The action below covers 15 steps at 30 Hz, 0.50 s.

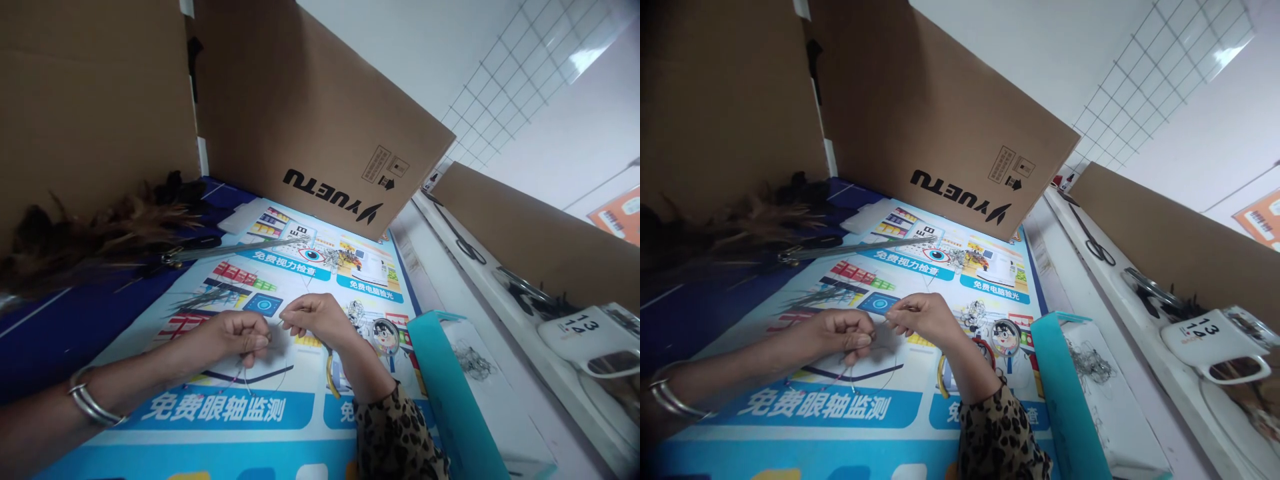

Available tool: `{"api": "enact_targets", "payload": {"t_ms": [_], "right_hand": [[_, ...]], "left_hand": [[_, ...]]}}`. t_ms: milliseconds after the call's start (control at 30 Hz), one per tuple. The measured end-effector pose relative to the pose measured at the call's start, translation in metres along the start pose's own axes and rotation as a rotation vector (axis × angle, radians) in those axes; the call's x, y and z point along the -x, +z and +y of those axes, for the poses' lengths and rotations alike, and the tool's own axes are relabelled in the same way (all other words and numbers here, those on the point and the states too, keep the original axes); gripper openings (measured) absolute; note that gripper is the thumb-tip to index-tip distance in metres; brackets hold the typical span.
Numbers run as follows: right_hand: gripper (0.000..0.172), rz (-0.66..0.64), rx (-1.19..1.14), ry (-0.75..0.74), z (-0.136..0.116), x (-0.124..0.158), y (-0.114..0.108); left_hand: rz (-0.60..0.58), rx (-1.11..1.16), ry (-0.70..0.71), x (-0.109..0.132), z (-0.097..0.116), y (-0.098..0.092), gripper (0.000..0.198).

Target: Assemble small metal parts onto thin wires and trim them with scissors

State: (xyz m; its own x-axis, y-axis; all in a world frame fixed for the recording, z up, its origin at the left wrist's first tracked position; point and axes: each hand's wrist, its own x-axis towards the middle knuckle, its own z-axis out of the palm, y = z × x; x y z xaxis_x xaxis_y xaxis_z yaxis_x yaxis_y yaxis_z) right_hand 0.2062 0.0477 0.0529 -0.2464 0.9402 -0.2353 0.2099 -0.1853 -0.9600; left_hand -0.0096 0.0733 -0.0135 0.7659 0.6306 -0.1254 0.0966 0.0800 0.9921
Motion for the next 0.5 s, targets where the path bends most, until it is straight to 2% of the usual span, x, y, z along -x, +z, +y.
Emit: {"api": "enact_targets", "payload": {"t_ms": [100, 267, 500], "right_hand": [[0.04, 0.025, 0.025, 0.039, 0.0023, -0.0012, -0.0024], [0.034, 0.002, 0.072, 0.14, 0.007, -0.003, -0.0046], [0.02, 0.031, 0.157, 0.075, 0.0096, -0.0037, -0.0039]], "left_hand": [[0.008, 0.024, -0.029, -0.0003, -0.0011, 0.0006, 0.027], [0.038, -0.112, 0.011, -0.0017, -0.0037, -0.0003, 0.028], [0.08, -0.361, 0.04, -0.001, -0.0019, -0.0066, 0.022]]}}
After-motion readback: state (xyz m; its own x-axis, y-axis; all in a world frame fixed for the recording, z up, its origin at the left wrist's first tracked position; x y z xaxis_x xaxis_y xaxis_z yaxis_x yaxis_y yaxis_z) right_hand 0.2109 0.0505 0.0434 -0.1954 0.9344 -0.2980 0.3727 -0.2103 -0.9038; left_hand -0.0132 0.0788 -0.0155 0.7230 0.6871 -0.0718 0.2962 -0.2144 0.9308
